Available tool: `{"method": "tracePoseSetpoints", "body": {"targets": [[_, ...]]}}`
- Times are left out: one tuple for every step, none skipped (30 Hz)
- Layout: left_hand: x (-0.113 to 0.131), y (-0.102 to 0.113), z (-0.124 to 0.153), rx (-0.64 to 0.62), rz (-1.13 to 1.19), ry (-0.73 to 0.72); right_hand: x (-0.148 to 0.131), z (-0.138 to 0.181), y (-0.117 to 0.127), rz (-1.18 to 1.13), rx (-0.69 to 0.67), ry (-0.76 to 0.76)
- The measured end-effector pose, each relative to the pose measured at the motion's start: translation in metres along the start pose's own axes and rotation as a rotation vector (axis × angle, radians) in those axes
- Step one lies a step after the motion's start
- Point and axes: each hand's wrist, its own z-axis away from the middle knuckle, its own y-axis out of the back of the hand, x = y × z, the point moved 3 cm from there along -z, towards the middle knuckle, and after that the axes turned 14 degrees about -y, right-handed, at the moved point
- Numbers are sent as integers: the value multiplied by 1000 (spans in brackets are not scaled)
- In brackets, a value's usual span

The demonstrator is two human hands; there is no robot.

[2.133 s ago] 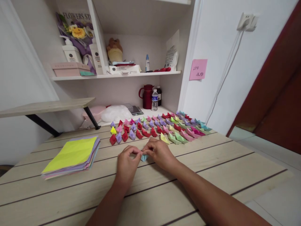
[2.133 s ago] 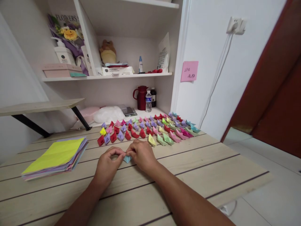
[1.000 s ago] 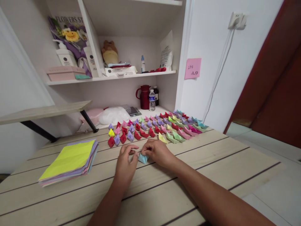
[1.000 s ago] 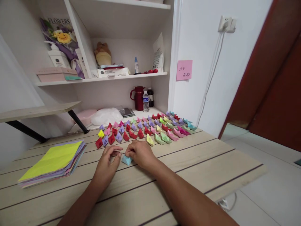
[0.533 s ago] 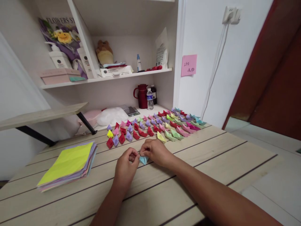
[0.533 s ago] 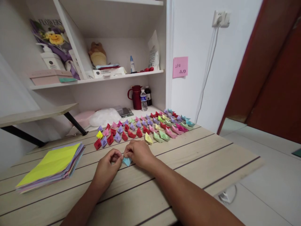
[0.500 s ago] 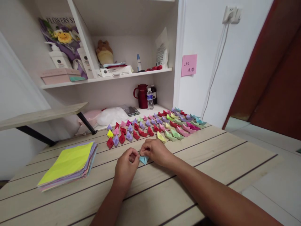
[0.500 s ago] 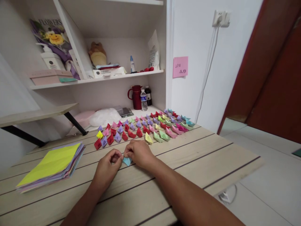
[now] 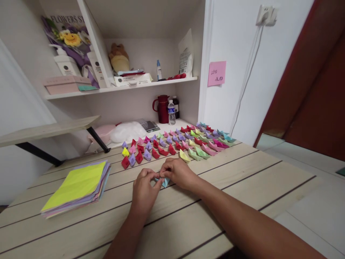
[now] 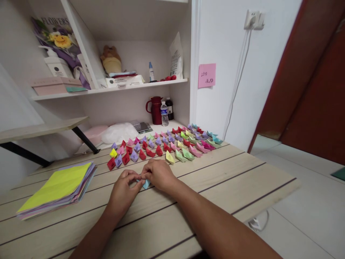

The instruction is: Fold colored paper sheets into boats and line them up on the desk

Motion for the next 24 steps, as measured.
{"method": "tracePoseSetpoints", "body": {"targets": [[0, -1, 0, 6, -16, 10, 0, 0, 0, -7, -5, -2], [0, -2, 0, 12, -35, 23, 0, 0, 0, -15, -9, -5], [0, -3, 1, 20, -55, 38, 0, 0, 0, -24, -14, -8], [0, -4, 1, 27, -75, 55, 0, 0, -1, -35, -19, -12], [1, -4, 2, 32, -96, 72, 1, 0, -2, -47, -25, -16], [3, -4, 2, 35, -115, 86, 1, 0, -2, -62, -33, -21], [4, -4, 3, 35, -132, 98, 1, 0, -3, -78, -44, -27], [5, -3, 3, 31, -147, 108, 1, 1, -4, -96, -57, -35], [7, -3, 4, 25, -159, 117, 1, 1, -5, -115, -73, -44], [8, -2, 4, 18, -169, 124, 1, 1, -6, -135, -89, -54], [9, -2, 5, 12, -179, 133, 1, 1, -5, -155, -103, -64], [9, -2, 5, 8, -190, 140, 1, 1, -4, -174, -110, -74], [10, -1, 5, 5, -200, 148, 1, 1, -3, -192, -109, -83], [10, -1, 5, 4, -210, 153, 2, 0, 0, -207, -102, -93], [10, -1, 5, 3, -218, 157, 3, 0, 3, -220, -93, -103], [11, -1, 5, 1, -224, 160, 5, -1, 6, -230, -87, -114], [11, -1, 5, -3, -229, 159, 8, -1, 8, -238, -90, -128], [12, -1, 5, -7, -232, 157, 11, -1, 9, -244, -102, -143], [13, -1, 6, -12, -235, 153, 14, 0, 10, -249, -124, -159], [14, -1, 6, -17, -239, 147, 17, 0, 9, -252, -151, -173], [14, -1, 6, -22, -242, 140, 20, 1, 8, -255, -177, -184], [15, -1, 6, -26, -246, 133, 21, 2, 6, -257, -201, -192], [16, -1, 6, -29, -249, 127, 22, 3, 4, -256, -219, -198], [16, -1, 6, -32, -251, 121, 22, 4, 2, -252, -231, -201]]}}
